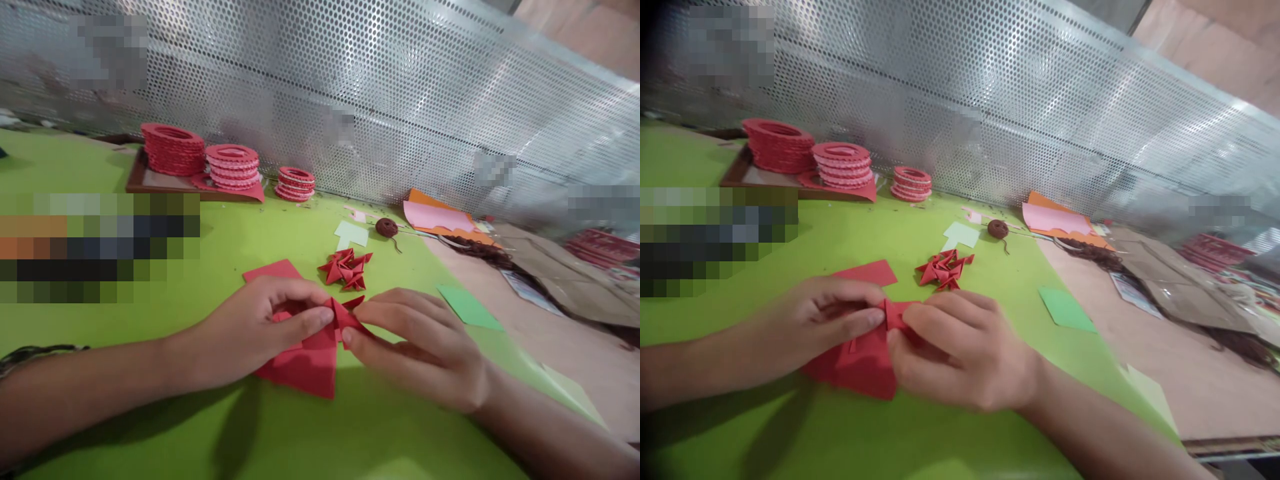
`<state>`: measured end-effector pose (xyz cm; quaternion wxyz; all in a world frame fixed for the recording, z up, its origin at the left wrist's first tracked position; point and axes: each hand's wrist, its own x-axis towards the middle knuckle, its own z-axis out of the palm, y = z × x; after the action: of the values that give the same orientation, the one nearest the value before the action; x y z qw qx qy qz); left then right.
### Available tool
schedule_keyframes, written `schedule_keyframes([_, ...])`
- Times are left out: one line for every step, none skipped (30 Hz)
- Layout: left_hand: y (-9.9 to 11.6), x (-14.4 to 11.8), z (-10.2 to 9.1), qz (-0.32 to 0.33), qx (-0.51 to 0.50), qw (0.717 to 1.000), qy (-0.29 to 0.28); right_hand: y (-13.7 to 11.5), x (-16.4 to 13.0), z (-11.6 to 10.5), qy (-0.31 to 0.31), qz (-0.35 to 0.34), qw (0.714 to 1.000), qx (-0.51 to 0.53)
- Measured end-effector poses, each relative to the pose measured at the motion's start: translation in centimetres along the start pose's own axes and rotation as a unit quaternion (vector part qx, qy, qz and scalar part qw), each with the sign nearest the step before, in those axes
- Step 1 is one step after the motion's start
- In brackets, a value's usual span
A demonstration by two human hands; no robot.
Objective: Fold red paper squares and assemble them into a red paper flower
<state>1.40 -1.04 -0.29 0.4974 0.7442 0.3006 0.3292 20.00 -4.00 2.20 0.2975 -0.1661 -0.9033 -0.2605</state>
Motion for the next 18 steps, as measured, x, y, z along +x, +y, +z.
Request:
schedule_keyframes([-0.04,-0.01,-0.05,0.0,0.002,1.0,0.002,0.03,0.01,0.07,0.006,-0.009,1.0,-0.003])
schedule_keyframes([-0.06,-0.01,-0.08,-0.001,0.005,1.0,0.003,0.05,0.0,0.17,0.012,-0.019,1.0,-0.003])
schedule_keyframes([-0.04,0.0,-0.1,-0.001,0.008,1.0,0.002,0.08,-0.04,0.26,0.015,-0.028,0.999,-0.001])
schedule_keyframes([-0.01,0.02,-0.1,0.0,0.011,1.0,-0.001,0.11,-0.1,0.34,0.016,-0.036,0.999,0.001])
schedule_keyframes([0.04,0.04,-0.08,0.003,0.013,1.0,-0.006,0.15,-0.17,0.41,0.017,-0.045,0.999,0.003])
schedule_keyframes([0.1,0.06,-0.05,0.007,0.014,1.0,-0.009,0.18,-0.24,0.46,0.016,-0.052,0.999,0.005])
schedule_keyframes([0.17,0.07,-0.01,0.009,0.015,1.0,-0.008,0.21,-0.3,0.5,0.014,-0.055,0.998,0.008])
schedule_keyframes([0.22,0.06,0.05,0.008,0.016,1.0,-0.004,0.24,-0.34,0.53,0.012,-0.057,0.998,0.01])
schedule_keyframes([0.26,0.04,0.1,0.006,0.017,1.0,0.003,0.25,-0.38,0.56,0.009,-0.059,0.998,0.012])
schedule_keyframes([0.29,0.0,0.14,0.002,0.02,1.0,0.011,0.26,-0.39,0.58,0.008,-0.061,0.998,0.013])
schedule_keyframes([0.3,-0.03,0.15,-0.001,0.025,1.0,0.018,0.25,-0.4,0.6,0.004,-0.06,0.998,0.016])
schedule_keyframes([0.29,-0.07,0.14,-0.003,0.031,0.999,0.022,0.23,-0.4,0.61,0.0,-0.052,0.998,0.026])
schedule_keyframes([0.26,-0.09,0.1,-0.002,0.039,0.999,0.018,0.2,-0.4,0.6,-0.003,-0.034,0.998,0.049])
schedule_keyframes([0.21,-0.1,0.04,0.0,0.051,0.999,0.01,0.16,-0.4,0.58,-0.01,0.003,0.996,0.088])
schedule_keyframes([0.17,-0.09,-0.02,0.004,0.064,0.998,0.0,0.11,-0.39,0.56,-0.02,0.058,0.988,0.142])
schedule_keyframes([0.12,-0.08,-0.08,0.01,0.076,0.997,-0.008,0.06,-0.37,0.52,-0.034,0.123,0.971,0.203])
schedule_keyframes([0.09,-0.06,-0.11,0.016,0.084,0.996,-0.014,0.01,-0.33,0.5,-0.051,0.188,0.945,0.261])
schedule_keyframes([0.08,-0.04,-0.1,0.02,0.09,0.996,-0.014,-0.04,-0.29,0.49,-0.073,0.244,0.917,0.308])
